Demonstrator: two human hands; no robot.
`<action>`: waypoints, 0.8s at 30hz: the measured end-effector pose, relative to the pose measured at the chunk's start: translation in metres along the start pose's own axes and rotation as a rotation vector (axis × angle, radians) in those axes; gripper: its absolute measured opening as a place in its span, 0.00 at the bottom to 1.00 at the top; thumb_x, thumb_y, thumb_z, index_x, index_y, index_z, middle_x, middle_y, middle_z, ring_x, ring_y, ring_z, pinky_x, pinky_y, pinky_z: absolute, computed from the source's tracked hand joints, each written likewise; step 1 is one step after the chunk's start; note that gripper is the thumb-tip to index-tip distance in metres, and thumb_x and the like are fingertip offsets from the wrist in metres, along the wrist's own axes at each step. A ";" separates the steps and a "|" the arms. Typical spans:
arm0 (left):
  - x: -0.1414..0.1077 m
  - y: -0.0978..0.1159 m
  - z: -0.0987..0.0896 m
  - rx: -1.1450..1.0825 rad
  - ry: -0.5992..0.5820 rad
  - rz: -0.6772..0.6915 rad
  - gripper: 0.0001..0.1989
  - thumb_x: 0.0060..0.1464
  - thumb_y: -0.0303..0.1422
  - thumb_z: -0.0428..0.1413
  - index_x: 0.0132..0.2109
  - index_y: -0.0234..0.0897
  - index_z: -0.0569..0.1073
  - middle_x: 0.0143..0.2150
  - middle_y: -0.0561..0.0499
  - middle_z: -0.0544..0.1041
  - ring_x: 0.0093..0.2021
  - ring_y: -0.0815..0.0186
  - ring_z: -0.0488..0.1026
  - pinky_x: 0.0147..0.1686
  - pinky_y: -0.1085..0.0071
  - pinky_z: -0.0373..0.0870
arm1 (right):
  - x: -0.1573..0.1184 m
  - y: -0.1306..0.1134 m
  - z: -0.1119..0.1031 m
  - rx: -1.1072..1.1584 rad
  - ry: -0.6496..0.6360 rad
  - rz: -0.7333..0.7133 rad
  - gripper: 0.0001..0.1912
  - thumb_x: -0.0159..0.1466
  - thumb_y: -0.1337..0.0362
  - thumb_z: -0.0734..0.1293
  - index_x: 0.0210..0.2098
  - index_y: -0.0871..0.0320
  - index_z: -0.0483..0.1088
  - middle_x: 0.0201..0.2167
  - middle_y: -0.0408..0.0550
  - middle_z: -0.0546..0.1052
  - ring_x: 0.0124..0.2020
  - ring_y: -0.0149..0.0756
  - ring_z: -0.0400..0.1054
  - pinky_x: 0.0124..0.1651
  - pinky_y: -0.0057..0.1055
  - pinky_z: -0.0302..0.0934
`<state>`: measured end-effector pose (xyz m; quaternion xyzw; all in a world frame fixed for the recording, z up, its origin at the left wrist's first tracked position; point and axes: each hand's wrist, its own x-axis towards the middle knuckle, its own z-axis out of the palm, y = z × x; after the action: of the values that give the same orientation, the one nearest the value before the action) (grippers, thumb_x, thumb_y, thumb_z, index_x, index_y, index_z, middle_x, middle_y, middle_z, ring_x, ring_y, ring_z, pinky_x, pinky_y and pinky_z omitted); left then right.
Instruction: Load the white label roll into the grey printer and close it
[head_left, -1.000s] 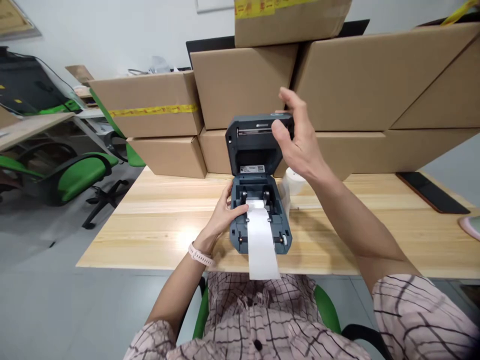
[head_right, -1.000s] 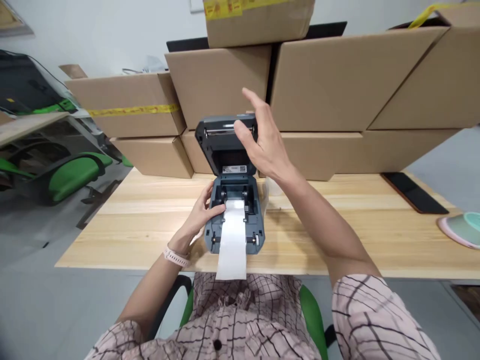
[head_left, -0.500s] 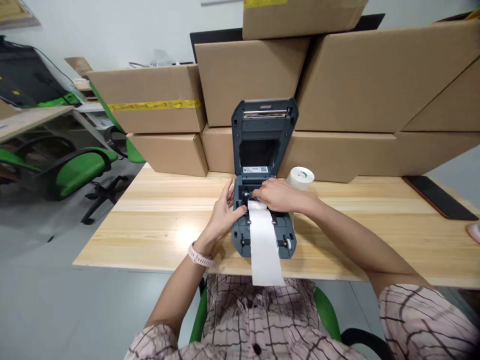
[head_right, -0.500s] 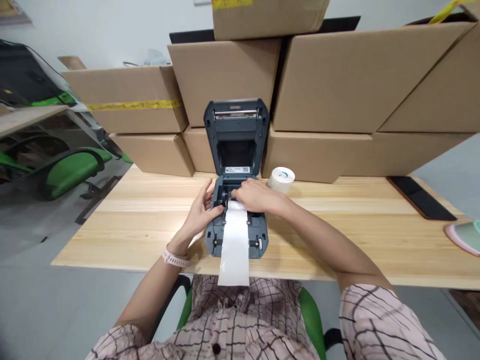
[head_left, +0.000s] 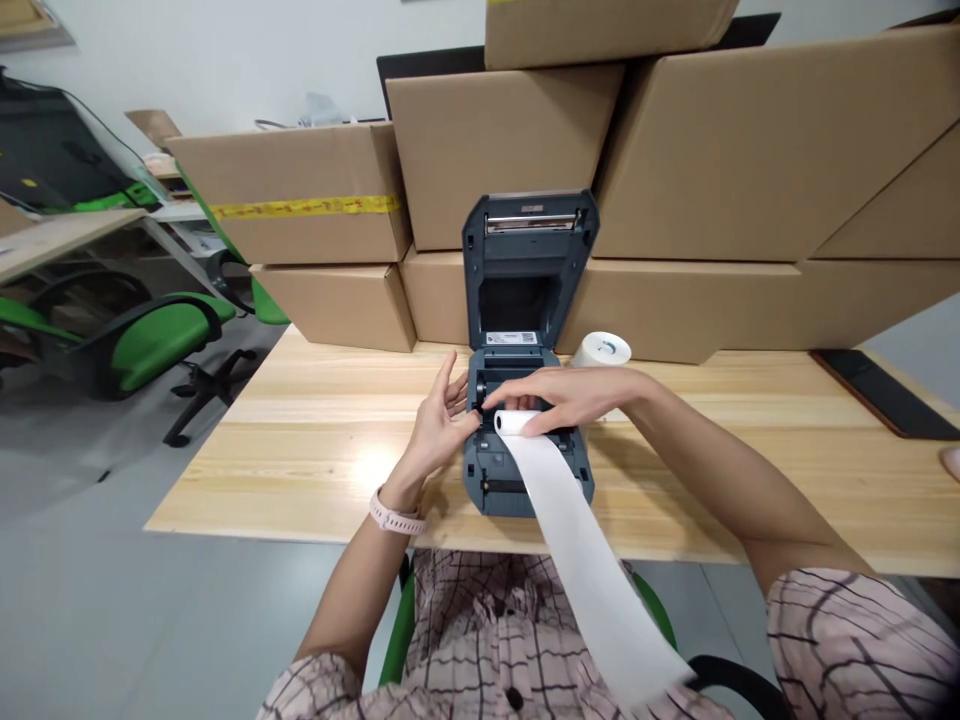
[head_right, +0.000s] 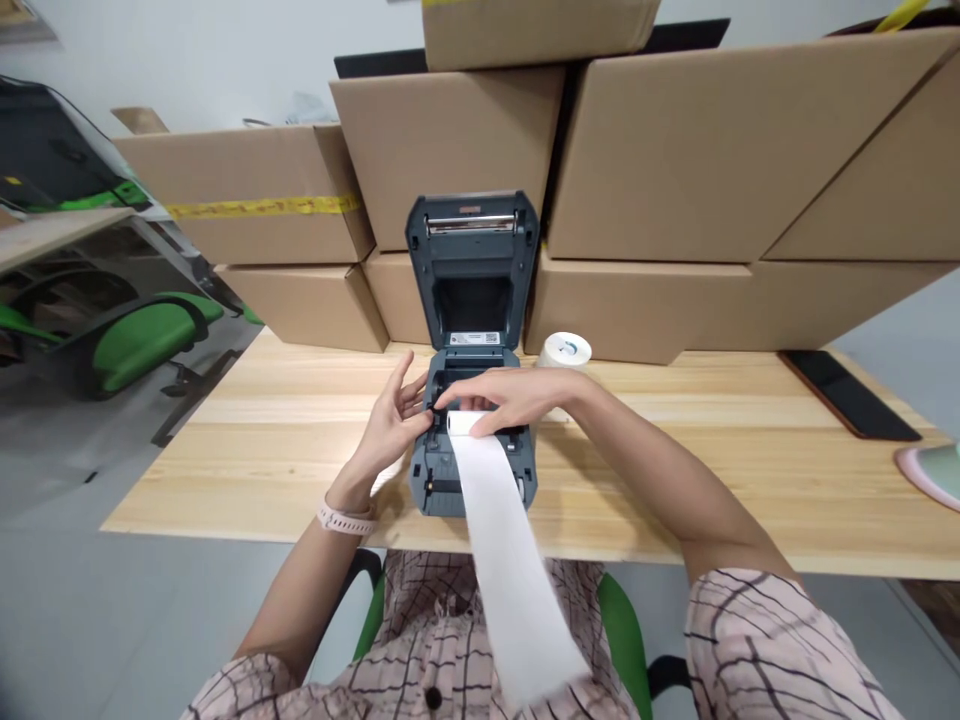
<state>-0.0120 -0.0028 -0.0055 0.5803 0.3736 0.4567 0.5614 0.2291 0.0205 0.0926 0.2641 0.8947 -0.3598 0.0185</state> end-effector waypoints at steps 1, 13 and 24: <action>0.000 0.000 0.000 -0.001 0.003 -0.001 0.57 0.50 0.28 0.65 0.78 0.40 0.42 0.74 0.30 0.61 0.69 0.47 0.69 0.69 0.46 0.64 | -0.011 0.002 -0.002 0.097 0.019 -0.063 0.33 0.69 0.52 0.67 0.70 0.58 0.63 0.51 0.54 0.79 0.48 0.41 0.74 0.48 0.34 0.65; -0.001 0.001 0.004 0.040 0.036 0.002 0.54 0.50 0.33 0.66 0.77 0.38 0.47 0.74 0.30 0.62 0.68 0.48 0.71 0.69 0.47 0.64 | -0.181 0.095 0.066 0.527 0.851 0.362 0.17 0.54 0.53 0.80 0.42 0.48 0.80 0.46 0.53 0.82 0.48 0.49 0.76 0.50 0.45 0.71; -0.002 -0.002 0.003 0.010 -0.018 0.039 0.50 0.55 0.31 0.63 0.78 0.42 0.46 0.75 0.34 0.61 0.69 0.51 0.69 0.69 0.51 0.65 | -0.184 0.114 0.067 0.665 0.843 0.428 0.36 0.56 0.53 0.79 0.61 0.38 0.69 0.70 0.45 0.69 0.73 0.53 0.58 0.73 0.56 0.57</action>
<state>-0.0091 -0.0052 -0.0075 0.5946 0.3592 0.4604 0.5527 0.4322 -0.0387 0.0118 0.5513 0.5904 -0.4736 -0.3511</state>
